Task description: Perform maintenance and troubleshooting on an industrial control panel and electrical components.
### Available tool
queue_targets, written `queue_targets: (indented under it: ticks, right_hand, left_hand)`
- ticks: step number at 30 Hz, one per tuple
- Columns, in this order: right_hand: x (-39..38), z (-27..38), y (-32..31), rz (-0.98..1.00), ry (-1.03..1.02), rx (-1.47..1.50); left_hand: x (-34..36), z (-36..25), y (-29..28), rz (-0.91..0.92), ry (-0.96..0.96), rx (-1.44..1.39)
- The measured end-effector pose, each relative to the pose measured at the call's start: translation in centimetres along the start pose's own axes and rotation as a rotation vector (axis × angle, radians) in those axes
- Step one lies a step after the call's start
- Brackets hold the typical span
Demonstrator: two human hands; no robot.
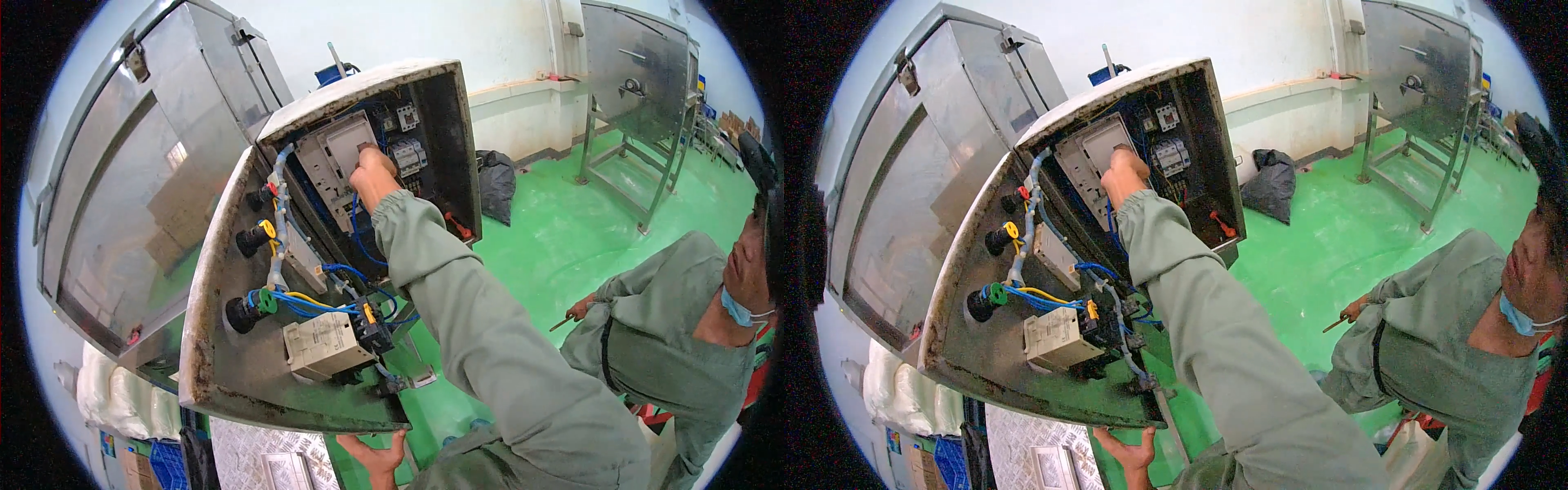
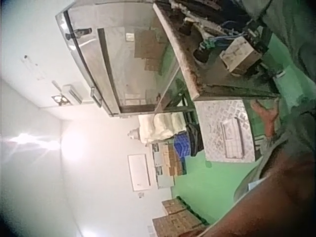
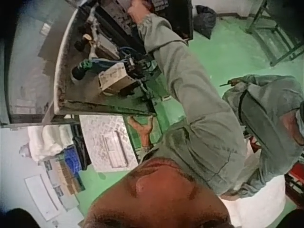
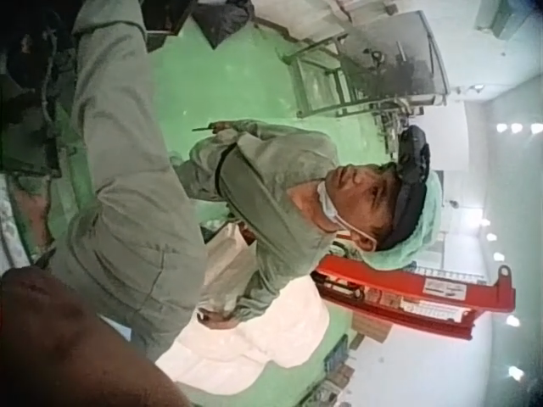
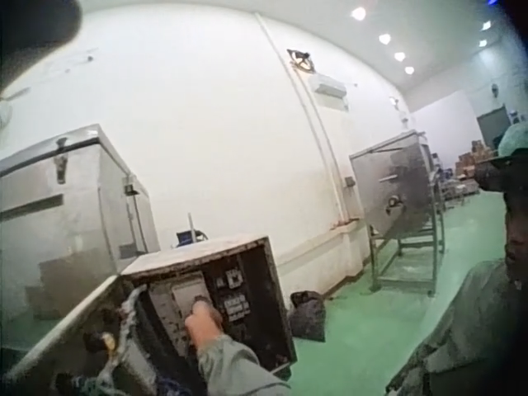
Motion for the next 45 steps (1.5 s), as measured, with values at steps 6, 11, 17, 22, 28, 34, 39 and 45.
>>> queue_targets:
  ticks: [6,11,17,22,28,34,39,45]
  right_hand:
    - [-3.7,0.5,-2.0,-0.128,-0.108,-0.06]
    - [-6.7,1.5,-2.7,-0.141,-0.079,-0.076]
    - [-2.3,4.4,-2.1,-0.172,-0.087,0.195]
    - [-2.2,0.1,0.9,0.072,0.548,0.258]
    - [-6.8,2.0,-1.0,-0.07,0.255,-0.108]
    - [0.9,-2.0,-1.1,-0.112,0.137,-0.265]
    - [5.3,3.4,-0.5,-0.301,0.004,-0.263]
    - [-2.6,1.8,-0.6,0.266,-0.077,0.014]
  left_hand:
    - [1.0,0.0,-0.5,0.093,-0.044,-0.043]
    - [1.0,0.2,-0.9,0.114,-0.112,-0.039]
    - [0.5,-1.7,0.6,0.056,-0.042,-0.083]
    - [0.5,-1.6,0.8,0.068,0.064,0.063]
    - [0.3,-0.4,-0.8,-0.048,0.008,-0.027]
    - [1.9,-2.4,-3.3,-0.106,0.0,-0.099]
    - [1.8,-4.0,-0.3,0.017,0.12,-0.188]
    - [2.5,-4.6,-3.0,-0.016,0.115,-0.005]
Point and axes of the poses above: each hand's wrist, its own x-axis towards the middle knuckle, its own y-axis out of the palm, z = x × y, the point moved 10 cm from there along x, towards the middle knuckle, and after that the axes turned 11 degrees about x, right-handed, at the moved point
